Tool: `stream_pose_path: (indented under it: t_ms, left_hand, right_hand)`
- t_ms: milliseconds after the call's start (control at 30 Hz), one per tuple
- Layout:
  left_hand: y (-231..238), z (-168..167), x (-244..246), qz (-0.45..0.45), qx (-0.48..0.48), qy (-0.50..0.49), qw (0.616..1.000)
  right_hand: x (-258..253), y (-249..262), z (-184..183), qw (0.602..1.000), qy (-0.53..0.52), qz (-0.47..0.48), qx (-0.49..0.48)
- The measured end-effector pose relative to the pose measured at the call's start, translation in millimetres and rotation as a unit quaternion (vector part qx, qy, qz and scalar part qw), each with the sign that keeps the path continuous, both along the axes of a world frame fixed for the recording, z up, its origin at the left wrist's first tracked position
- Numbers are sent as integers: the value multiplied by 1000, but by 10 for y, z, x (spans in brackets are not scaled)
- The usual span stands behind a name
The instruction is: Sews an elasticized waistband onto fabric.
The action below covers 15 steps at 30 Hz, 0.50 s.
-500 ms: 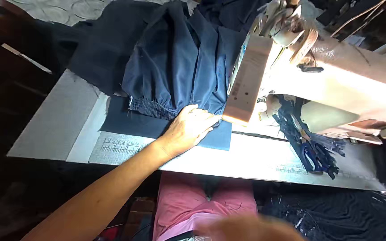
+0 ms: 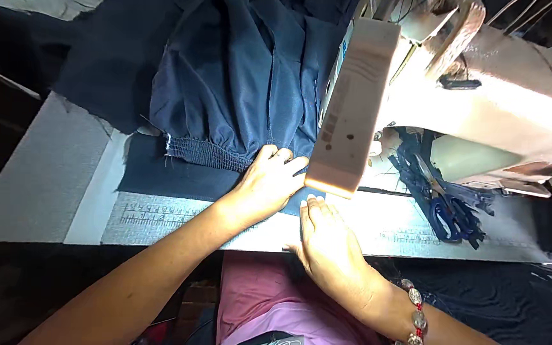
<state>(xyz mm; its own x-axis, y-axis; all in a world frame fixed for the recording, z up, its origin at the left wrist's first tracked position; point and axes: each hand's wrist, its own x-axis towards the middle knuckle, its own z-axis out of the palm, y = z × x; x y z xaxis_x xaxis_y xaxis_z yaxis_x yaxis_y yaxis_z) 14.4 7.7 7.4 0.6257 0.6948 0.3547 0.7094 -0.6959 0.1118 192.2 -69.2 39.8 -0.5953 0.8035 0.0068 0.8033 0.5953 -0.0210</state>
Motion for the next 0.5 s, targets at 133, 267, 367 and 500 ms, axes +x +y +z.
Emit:
stream_pose_path:
  t_ms: [133, 267, 367, 500]
  left_hand:
    - [34, 27, -9, -10, -9, 6, 1000]
    - [50, 43, -17, -17, -18, 8, 1000]
    - [62, 60, -20, -21, -21, -4, 1000]
    - [180, 197, -40, -41, -96, -2, 995]
  right_hand:
    - [178, 15, -129, 996, 69, 40, 34]
    - [351, 217, -172, 975, 206, 85, 11]
    - [408, 393, -319, 963, 253, 67, 63]
    - [430, 434, -471, 975, 205, 31, 74]
